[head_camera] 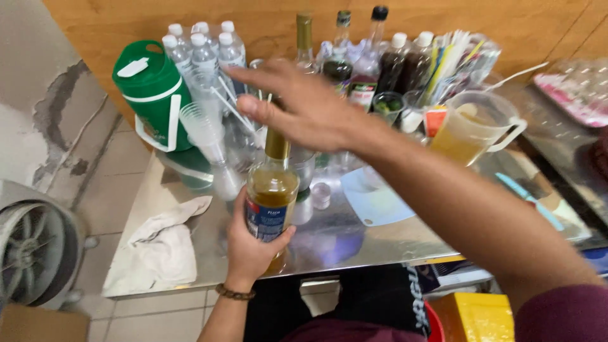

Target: The person cleans a metal countertop with a cloth, then pours a yellow liquid from a pitcher into a plastic cup containing a dark red substance. They add a straw and place the cup on a shelf. The person then prepares a second drink by pouring liquids from several different bottles into a clear plastic cup.

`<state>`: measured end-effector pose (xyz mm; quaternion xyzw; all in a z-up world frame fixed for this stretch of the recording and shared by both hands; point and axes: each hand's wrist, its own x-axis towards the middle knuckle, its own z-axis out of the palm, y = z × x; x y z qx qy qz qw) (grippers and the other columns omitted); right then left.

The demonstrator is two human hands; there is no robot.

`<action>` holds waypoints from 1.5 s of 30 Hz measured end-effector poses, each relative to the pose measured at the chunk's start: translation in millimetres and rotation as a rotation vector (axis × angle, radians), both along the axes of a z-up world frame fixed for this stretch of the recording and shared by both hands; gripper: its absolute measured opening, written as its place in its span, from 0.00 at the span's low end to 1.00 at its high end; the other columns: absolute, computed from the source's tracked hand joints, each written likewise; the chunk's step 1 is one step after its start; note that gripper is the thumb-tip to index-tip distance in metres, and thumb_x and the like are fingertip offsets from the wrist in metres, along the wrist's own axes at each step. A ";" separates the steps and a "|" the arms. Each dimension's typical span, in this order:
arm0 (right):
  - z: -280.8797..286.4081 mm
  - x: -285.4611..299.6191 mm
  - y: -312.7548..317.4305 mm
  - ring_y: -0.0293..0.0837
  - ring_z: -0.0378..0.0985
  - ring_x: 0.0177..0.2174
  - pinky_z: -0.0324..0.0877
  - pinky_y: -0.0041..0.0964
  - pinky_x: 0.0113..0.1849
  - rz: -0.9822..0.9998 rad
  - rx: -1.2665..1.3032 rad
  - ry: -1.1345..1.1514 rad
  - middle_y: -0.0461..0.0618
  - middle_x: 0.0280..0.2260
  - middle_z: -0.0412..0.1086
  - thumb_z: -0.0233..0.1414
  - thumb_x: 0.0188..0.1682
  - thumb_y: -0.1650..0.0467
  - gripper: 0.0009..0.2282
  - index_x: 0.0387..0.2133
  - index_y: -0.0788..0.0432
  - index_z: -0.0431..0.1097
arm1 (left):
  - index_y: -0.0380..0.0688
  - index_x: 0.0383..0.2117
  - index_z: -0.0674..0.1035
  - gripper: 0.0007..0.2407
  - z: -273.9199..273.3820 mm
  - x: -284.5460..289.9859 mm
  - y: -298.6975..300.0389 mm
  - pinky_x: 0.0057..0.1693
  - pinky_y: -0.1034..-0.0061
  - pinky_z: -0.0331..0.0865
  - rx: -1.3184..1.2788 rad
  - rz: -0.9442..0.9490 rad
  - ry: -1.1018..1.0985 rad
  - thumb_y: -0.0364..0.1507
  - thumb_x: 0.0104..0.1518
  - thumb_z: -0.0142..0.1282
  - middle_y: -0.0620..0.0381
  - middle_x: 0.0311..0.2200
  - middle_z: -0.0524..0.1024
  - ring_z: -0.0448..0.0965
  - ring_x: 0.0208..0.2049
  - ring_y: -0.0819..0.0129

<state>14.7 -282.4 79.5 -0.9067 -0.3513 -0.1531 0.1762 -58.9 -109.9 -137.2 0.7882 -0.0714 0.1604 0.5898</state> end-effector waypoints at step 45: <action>71.7 271.1 7.6 0.40 0.78 0.34 0.78 0.34 0.36 -0.003 0.837 -0.074 0.52 0.37 0.74 0.53 0.57 0.73 0.14 0.53 0.58 0.59 | 0.49 0.52 0.75 0.13 87.9 197.6 5.9 0.20 0.87 0.65 0.685 -0.035 -0.161 0.36 0.63 0.53 0.65 0.21 0.76 0.70 0.16 0.80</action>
